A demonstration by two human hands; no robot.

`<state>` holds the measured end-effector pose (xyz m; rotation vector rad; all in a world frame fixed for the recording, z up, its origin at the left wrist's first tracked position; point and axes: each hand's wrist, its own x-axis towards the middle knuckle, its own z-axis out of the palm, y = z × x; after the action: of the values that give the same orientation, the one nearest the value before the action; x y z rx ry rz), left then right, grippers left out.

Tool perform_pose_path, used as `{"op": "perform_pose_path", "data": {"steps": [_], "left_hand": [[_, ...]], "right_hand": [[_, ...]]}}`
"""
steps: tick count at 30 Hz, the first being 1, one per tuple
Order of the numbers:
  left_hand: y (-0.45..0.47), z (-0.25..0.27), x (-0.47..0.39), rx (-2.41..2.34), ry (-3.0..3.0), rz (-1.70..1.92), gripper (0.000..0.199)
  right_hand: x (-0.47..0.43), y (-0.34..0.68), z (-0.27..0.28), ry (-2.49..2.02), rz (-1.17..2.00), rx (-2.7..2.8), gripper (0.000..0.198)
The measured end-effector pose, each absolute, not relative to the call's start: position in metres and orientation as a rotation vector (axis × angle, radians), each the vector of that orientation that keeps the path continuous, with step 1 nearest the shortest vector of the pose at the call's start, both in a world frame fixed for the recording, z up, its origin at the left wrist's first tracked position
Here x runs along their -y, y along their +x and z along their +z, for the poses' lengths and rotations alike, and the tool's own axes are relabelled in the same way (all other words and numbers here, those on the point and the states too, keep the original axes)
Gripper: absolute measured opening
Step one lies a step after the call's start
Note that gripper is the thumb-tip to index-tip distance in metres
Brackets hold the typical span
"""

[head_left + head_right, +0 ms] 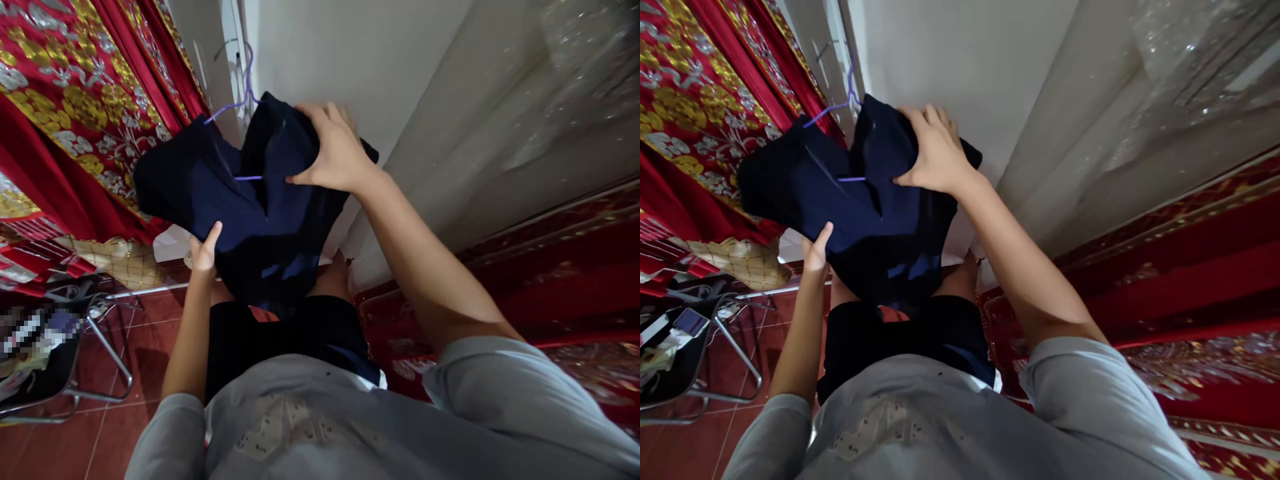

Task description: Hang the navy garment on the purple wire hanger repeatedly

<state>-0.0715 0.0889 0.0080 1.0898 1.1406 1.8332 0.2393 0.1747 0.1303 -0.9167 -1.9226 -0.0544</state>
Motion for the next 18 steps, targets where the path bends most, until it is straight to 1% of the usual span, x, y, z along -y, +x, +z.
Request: {"op": "perform_pose_path", "data": {"steps": [2,3,5,7,9,11,13,15,18], "left_hand": [[-0.061,0.002,-0.076,-1.193,0.951,1.782,0.039],[-0.054,-0.002,-0.069,-1.202,0.892,1.759,0.038],[-0.038,-0.008,-0.057,-1.189,0.797,1.73,0.04],[-0.021,-0.013,-0.049,-1.15,0.74,1.697,0.043],[-0.011,-0.016,-0.044,-1.095,0.738,1.641,0.046],[-0.009,-0.016,-0.042,-1.056,0.755,1.619,0.047],[-0.015,-0.017,-0.041,-1.101,0.73,1.664,0.048],[-0.023,-0.016,-0.039,-1.191,0.684,1.707,0.047],[-0.027,-0.011,-0.032,-1.218,0.66,1.664,0.047]], "right_hand": [[-0.16,0.243,0.113,-0.861,-0.043,1.94,0.097],[-0.154,0.24,0.101,-0.844,-0.02,1.913,0.091],[-0.146,0.222,0.068,-0.867,0.079,1.747,0.072],[-0.138,0.192,0.026,-0.972,0.237,1.437,0.05],[-0.13,0.157,-0.02,-1.098,0.414,1.204,0.039],[-0.119,0.13,-0.06,-1.233,0.661,1.12,0.03],[-0.105,0.116,-0.087,-1.248,0.887,1.099,0.018],[-0.093,0.114,-0.098,-1.2,1.013,1.123,0.012],[-0.085,0.125,-0.092,-1.099,1.107,1.154,0.02]]}}
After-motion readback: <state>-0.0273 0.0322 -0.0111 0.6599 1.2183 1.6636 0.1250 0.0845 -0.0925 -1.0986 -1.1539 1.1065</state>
